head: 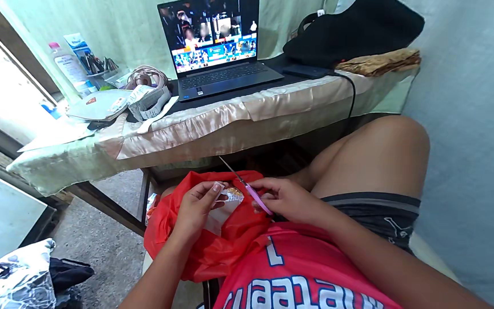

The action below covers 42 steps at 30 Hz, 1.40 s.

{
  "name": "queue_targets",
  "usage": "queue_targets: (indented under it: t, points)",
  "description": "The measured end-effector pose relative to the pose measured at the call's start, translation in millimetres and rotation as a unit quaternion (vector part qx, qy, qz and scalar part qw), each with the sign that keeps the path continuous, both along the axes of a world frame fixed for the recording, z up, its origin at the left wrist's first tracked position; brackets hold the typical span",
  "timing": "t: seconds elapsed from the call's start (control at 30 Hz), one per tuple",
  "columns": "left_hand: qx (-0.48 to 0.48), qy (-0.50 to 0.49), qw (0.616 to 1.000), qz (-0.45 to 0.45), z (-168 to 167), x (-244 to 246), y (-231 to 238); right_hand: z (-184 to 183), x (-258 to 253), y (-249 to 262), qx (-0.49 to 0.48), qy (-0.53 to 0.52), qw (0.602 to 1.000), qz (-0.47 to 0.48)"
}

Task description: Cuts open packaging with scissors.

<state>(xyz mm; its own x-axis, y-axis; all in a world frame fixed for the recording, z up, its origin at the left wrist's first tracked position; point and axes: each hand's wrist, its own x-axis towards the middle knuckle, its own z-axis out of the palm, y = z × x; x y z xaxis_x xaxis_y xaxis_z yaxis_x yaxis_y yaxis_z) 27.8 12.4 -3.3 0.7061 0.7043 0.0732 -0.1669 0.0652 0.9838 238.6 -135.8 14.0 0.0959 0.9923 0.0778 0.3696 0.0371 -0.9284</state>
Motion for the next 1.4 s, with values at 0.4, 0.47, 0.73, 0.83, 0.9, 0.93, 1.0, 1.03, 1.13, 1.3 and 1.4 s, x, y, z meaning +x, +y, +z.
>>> queue_targets:
  t: [0.4, 0.47, 0.73, 0.83, 0.9, 0.93, 1.0, 1.03, 1.13, 1.3, 1.4]
  points:
    - [0.075, -0.096, 0.985, -0.125, -7.3, -1.6, -3.0, -16.5, -19.6, 2.2, 0.010, 0.167, 0.986, 0.007]
    - [0.075, -0.100, 0.984, -0.123, -6.9, -1.8, -3.2, -18.9, -23.1, 4.2, 0.010, 0.197, 0.980, -0.012]
    - [0.096, -0.097, 0.981, -0.140, -9.2, -1.0, -5.4, -25.3, -13.9, 3.9, -0.022, 0.174, 0.984, 0.041]
    - [0.103, -0.098, 0.980, -0.141, -9.9, -0.6, -5.6, -30.4, -11.3, 4.4, 0.027, 0.081, 0.996, 0.038]
    - [0.106, -0.104, 0.979, -0.142, -9.4, -0.1, -5.7, -30.3, -10.0, 4.0, 0.036, 0.052, 0.997, 0.049]
    - [0.109, -0.104, 0.978, -0.143, -9.1, -0.2, -5.8, -29.1, -9.9, 3.2, 0.031, 0.050, 0.997, 0.059]
    - [0.108, -0.104, 0.978, -0.144, -9.3, -0.6, -5.7, -27.1, -11.1, 1.5, 0.015, 0.063, 0.995, 0.078]
    - [0.104, -0.103, 0.979, -0.142, -9.4, -0.9, -5.7, -25.9, -12.2, 0.3, 0.010, 0.076, 0.993, 0.084]
    - [0.081, -0.096, 0.983, -0.138, -7.9, -2.2, -5.1, -24.5, -14.3, -1.2, 0.012, 0.095, 0.992, 0.079]
    - [0.016, -0.069, 0.994, -0.085, -0.5, -1.3, -6.8, -24.5, -10.6, -1.0, 0.038, 0.084, 0.994, 0.053]
    - [-0.015, -0.042, 0.998, -0.038, 2.6, -0.5, -6.0, -23.5, -8.1, -2.4, 0.058, 0.072, 0.995, 0.038]
